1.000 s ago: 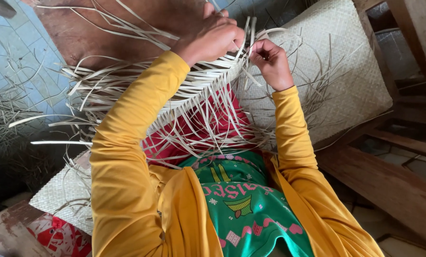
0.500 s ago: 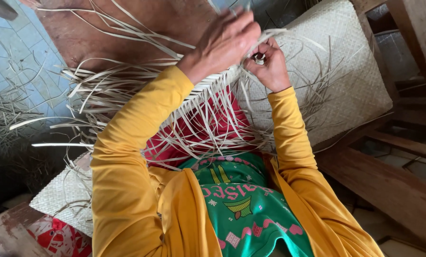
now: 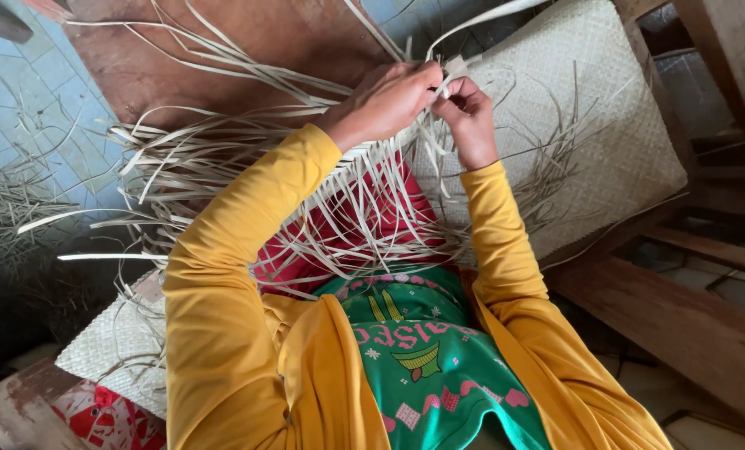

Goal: Weaving long strips of dried plant material into a braided pattern by hand.

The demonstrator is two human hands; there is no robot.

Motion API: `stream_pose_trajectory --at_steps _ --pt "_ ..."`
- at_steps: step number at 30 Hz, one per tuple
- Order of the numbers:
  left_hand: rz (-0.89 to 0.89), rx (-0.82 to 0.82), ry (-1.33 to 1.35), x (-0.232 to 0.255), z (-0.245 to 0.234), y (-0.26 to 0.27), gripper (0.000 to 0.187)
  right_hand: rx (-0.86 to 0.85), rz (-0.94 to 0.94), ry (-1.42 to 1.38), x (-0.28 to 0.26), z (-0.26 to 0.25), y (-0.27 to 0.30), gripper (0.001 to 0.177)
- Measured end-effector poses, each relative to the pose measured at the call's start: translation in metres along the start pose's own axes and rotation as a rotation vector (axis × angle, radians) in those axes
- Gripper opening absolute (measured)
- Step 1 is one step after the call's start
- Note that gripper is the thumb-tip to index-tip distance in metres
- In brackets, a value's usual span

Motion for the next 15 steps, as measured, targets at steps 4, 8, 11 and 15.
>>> stream_pose_trajectory --at_steps 4,8,11,15 --pt "-0.090 -0.038 0.091 -0.007 -0.007 -0.008 0.030 0.010 -0.083 -0.029 -0.004 0.005 0.000 0.017" --pt "-0.191 0.056 0.156 -0.013 -0.016 -0.010 0.009 -0.041 -0.243 0.071 -0.021 0.012 -0.001 0.015" --pt "-0.113 0.184 0.199 -0.016 -0.016 -0.011 0.021 -0.093 -0.292 0.052 -0.035 0.017 0.003 0.015" --pt "-0.096 0.387 0.209 -0.022 -0.027 -0.020 0.019 -0.033 -0.185 -0.062 -0.036 0.010 0.005 0.015"
Point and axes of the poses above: each hand's wrist, its own y-axis away from the middle knuckle, its own z-axis out of the palm, x = y × z, the point moved 9 cm from there along -y, towards the middle knuckle, and after that the axes turned 15 degrees about x, right-handed, at the moved point
